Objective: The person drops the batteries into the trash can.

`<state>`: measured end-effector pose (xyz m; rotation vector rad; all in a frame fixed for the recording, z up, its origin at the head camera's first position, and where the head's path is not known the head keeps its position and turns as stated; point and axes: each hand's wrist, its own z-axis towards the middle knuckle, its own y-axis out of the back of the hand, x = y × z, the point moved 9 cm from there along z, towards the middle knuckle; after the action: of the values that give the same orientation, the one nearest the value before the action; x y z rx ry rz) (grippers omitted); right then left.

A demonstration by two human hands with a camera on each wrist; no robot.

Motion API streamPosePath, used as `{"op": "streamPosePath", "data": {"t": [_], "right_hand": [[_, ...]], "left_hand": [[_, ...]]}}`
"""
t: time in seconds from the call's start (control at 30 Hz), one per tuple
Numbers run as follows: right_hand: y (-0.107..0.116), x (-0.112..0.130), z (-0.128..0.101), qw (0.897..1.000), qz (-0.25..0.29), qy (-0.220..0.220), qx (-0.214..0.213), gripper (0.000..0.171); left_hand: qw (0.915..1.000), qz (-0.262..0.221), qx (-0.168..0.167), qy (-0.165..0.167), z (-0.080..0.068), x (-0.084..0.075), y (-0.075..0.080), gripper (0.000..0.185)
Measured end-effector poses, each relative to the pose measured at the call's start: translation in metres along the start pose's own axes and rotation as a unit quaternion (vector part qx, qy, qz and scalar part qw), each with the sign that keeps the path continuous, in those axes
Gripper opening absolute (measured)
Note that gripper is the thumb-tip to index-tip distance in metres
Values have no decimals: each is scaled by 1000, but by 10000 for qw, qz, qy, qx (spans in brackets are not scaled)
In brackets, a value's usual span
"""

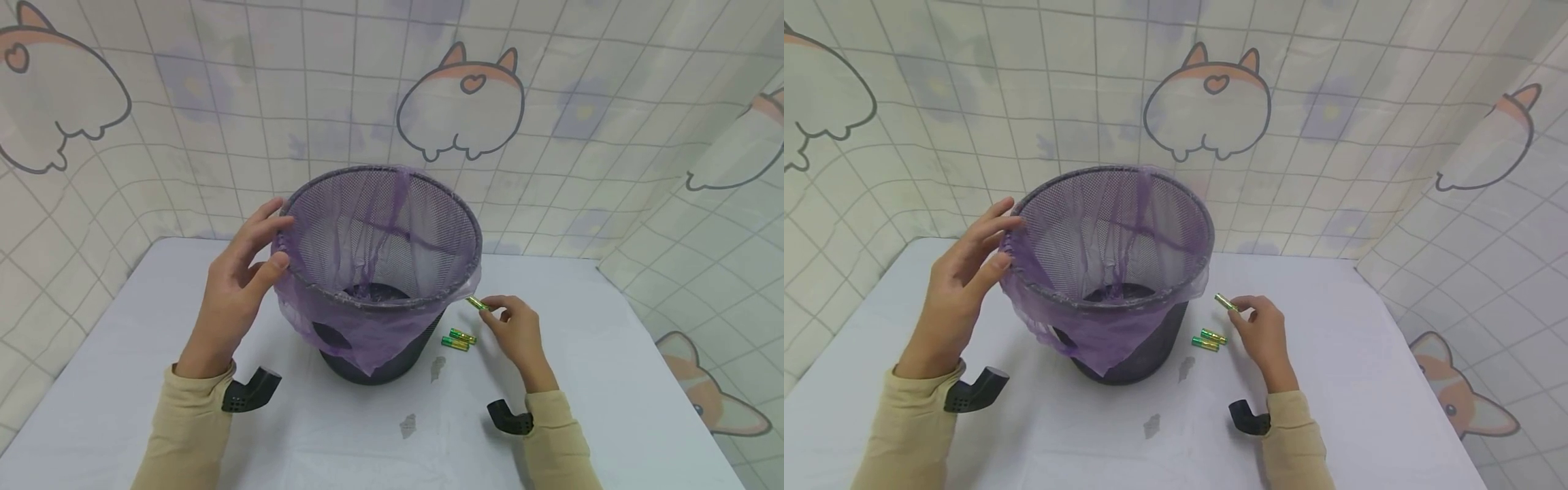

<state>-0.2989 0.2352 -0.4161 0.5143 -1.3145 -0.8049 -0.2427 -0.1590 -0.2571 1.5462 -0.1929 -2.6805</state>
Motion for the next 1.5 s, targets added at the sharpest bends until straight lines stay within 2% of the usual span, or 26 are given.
{"op": "streamPosePath", "data": {"t": [0.37,0.63,0.8,1.13,1.27,1.5], "right_hand": [[24,12,-4,9986,105,316,-418,18],[51,30,-9,9940,163,565,-927,17],[65,41,-13,9902,197,708,-1187,17],[87,58,-20,9845,356,791,-1527,17],[95,63,-23,9827,355,832,-1613,16],[107,66,-31,9796,601,811,-1736,16]], "left_hand": [[9992,7,-301,-251,1,-2,12,40],[9940,-533,-593,-748,1,-9,13,38],[9913,-728,-634,-898,0,-11,9,33],[9913,-660,-606,-960,-1,-10,4,28],[9926,-552,-576,-921,0,-8,3,28],[9936,-647,-502,-774,0,-5,0,28]]}}
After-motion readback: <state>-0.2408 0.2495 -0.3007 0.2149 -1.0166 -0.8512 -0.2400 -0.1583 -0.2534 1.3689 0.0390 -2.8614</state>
